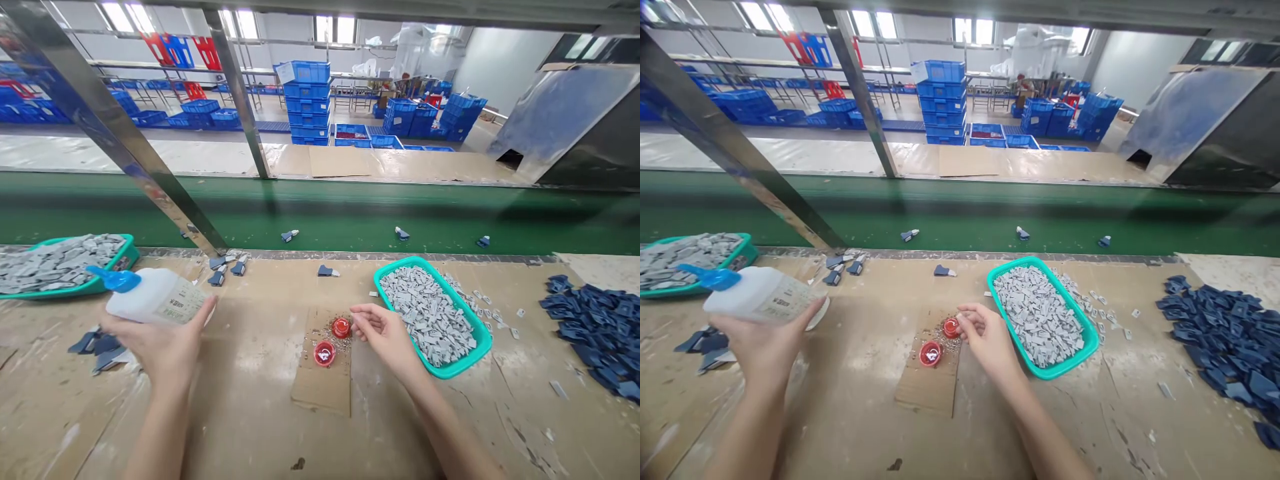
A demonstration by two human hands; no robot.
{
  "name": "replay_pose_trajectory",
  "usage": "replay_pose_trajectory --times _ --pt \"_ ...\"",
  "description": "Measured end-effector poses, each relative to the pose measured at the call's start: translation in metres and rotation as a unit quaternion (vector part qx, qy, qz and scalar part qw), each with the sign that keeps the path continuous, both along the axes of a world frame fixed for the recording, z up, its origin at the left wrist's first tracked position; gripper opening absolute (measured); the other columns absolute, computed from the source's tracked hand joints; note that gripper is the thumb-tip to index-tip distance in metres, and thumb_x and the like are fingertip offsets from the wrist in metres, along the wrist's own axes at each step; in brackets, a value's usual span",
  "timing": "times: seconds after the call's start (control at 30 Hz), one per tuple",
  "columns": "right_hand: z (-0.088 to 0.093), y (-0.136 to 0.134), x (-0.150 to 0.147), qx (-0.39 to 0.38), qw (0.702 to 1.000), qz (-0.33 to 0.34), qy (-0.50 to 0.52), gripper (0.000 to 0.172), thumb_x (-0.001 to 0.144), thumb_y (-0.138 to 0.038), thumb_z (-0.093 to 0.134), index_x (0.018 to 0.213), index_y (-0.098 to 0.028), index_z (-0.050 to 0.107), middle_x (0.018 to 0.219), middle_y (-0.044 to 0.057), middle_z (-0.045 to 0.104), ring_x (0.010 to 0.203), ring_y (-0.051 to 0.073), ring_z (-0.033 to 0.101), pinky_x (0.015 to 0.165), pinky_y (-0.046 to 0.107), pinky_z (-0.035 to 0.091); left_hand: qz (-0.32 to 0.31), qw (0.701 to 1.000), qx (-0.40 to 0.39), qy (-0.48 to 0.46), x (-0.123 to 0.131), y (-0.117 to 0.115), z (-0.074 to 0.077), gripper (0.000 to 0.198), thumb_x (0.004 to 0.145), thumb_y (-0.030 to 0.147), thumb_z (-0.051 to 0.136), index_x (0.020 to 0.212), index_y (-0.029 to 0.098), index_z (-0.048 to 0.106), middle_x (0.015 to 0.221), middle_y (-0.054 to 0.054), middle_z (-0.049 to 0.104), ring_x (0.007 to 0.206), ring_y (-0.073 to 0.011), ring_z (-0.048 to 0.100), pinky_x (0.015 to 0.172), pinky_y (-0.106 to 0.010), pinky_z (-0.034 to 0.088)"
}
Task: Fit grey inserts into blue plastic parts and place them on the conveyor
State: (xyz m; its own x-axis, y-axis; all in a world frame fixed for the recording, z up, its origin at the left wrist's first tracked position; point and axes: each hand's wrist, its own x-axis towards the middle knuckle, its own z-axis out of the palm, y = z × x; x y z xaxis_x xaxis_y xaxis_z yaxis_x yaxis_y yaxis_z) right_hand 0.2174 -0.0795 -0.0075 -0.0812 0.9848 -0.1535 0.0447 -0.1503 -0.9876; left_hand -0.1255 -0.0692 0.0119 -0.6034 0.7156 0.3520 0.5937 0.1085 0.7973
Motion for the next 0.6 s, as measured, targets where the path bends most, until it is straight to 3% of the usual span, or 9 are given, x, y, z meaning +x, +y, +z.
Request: replay_pose_trajectory --times 0.1,0.13,0.23,0.37,0.6 --pt "-0.003 -0.004 -0.005 -0.016 1.000 -0.009 0.003 0.032 0.078 -0.044 0.064 0.094 -0.017 0.062 0.069 0.005 0.069 0.062 0.018 0.063 0.059 0.029 0.051 0.089 0.993 0.024 0.078 -0.006 0.010 -0.011 0.077 0.056 0.040 0.080 0.122 0.022 0.045 0.120 -0.004 0.059 0.108 -0.0392 0.055 0.089 -0.052 0.046" --pt "-0.004 -0.005 -0.006 -0.022 1.000 -0.013 0.000 0.030 0.077 -0.044 0.065 0.089 -0.017 0.062 0.069 0.006 0.070 0.062 0.018 0.063 0.060 0.029 0.051 0.081 0.989 0.037 0.115 -0.004 0.014 -0.012 0.071 0.057 0.040 0.080 0.119 0.021 0.051 0.116 -0.004 0.063 0.104 -0.0369 0.059 0.087 -0.049 0.048" --pt "-0.005 -0.007 -0.007 -0.034 0.999 -0.020 -0.012 0.028 0.076 -0.043 0.066 0.077 -0.015 0.064 0.071 0.009 0.071 0.066 0.020 0.065 0.061 0.030 0.051 0.003 0.968 0.095 0.234 0.008 0.017 -0.013 0.061 0.063 0.029 0.077 0.119 0.019 0.057 0.116 -0.008 0.065 0.103 -0.0322 0.061 0.088 -0.044 0.048" --pt "-0.008 -0.007 -0.003 -0.031 0.999 -0.032 -0.011 0.027 0.075 -0.041 0.068 0.079 -0.014 0.066 0.074 0.010 0.072 0.068 0.021 0.066 0.063 0.031 0.052 -0.144 0.904 0.193 0.353 0.025 0.010 -0.007 0.051 0.072 0.010 0.066 0.121 0.020 0.057 0.125 -0.009 0.061 0.116 -0.0282 0.055 0.101 -0.046 0.040" --pt "-0.011 -0.008 0.003 -0.043 0.998 -0.046 -0.006 0.027 0.074 -0.040 0.069 0.081 -0.015 0.066 0.075 0.009 0.072 0.069 0.020 0.066 0.063 0.030 0.052 -0.193 0.853 0.228 0.428 0.056 0.010 -0.005 0.046 0.077 0.002 0.059 0.115 0.029 0.063 0.122 -0.006 0.064 0.115 -0.0238 0.057 0.103 -0.042 0.037"
